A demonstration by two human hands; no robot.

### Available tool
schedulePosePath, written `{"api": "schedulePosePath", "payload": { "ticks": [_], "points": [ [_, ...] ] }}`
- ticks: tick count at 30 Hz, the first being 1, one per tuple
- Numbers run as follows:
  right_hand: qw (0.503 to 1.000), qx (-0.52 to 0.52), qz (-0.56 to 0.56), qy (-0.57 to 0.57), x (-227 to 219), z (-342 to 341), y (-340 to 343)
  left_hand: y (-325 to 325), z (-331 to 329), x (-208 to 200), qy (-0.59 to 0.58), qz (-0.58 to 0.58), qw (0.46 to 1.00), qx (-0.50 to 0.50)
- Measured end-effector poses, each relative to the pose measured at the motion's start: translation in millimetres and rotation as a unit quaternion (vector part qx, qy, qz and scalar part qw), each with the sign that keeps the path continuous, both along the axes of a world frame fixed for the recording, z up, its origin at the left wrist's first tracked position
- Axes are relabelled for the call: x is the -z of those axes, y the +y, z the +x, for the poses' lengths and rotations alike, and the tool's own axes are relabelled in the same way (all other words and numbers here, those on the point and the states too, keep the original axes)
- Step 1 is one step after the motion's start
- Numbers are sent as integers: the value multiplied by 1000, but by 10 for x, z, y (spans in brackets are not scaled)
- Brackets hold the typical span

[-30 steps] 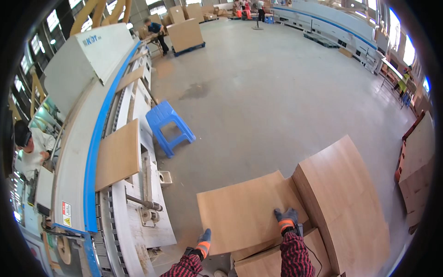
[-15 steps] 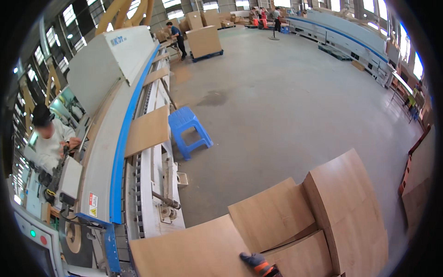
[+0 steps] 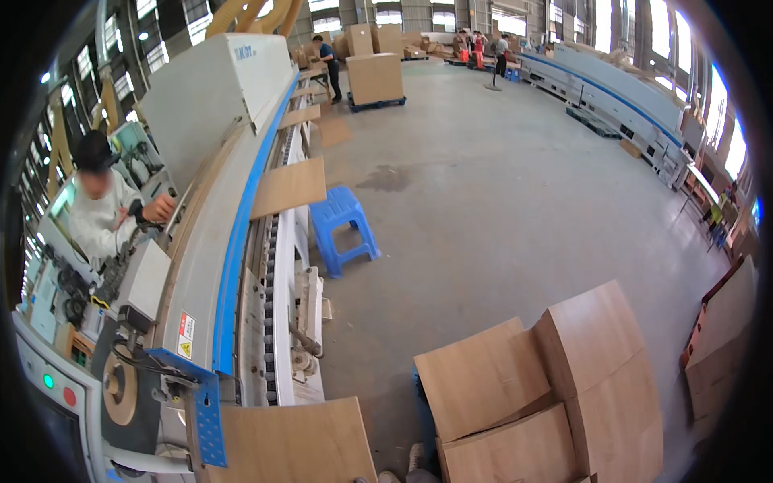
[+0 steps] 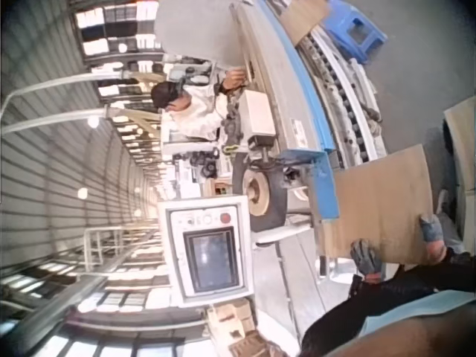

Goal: The person repeatedly picks up rectangular wood panels from a conveyor belt and stacks them onto a growing pile on the floor. The person wears gloves and handles the panels one at a time, placing them carefully to maintain alignment.

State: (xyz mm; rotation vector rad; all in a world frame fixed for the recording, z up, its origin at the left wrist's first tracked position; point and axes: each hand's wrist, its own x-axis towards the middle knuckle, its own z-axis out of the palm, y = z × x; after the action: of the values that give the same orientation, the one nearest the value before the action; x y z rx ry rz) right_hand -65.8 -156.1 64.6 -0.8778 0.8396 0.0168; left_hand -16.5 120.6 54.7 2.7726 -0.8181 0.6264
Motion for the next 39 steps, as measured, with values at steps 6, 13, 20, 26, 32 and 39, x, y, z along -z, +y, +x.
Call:
{"api": "schedulePosePath", "payload": {
  "ticks": [6, 13, 20, 26, 32, 39],
  "points": [
    [997, -10, -50, 58, 110, 476, 59, -351, 515, -8, 99, -56, 992, -55],
    [995, 0, -87, 40, 701, 1098, -334, -814, 1139, 72, 45, -51, 997, -45],
    [877, -23, -477, 55, 2517, 643, -2071, -1463, 1711, -79, -70, 12, 997, 12],
    [642, 128, -530, 539, 3504, -1497, -3867, -2214, 814, 411, 102, -142, 973, 150],
    [658, 75, -473, 582, 3229, -1793, -4230, -3166, 242, 2480, 657, 27, 753, -26],
    [666, 53, -514, 537, 3060, -1566, -3750, -3461, 110, 3196, 731, -115, 666, -98]
  ]
}}
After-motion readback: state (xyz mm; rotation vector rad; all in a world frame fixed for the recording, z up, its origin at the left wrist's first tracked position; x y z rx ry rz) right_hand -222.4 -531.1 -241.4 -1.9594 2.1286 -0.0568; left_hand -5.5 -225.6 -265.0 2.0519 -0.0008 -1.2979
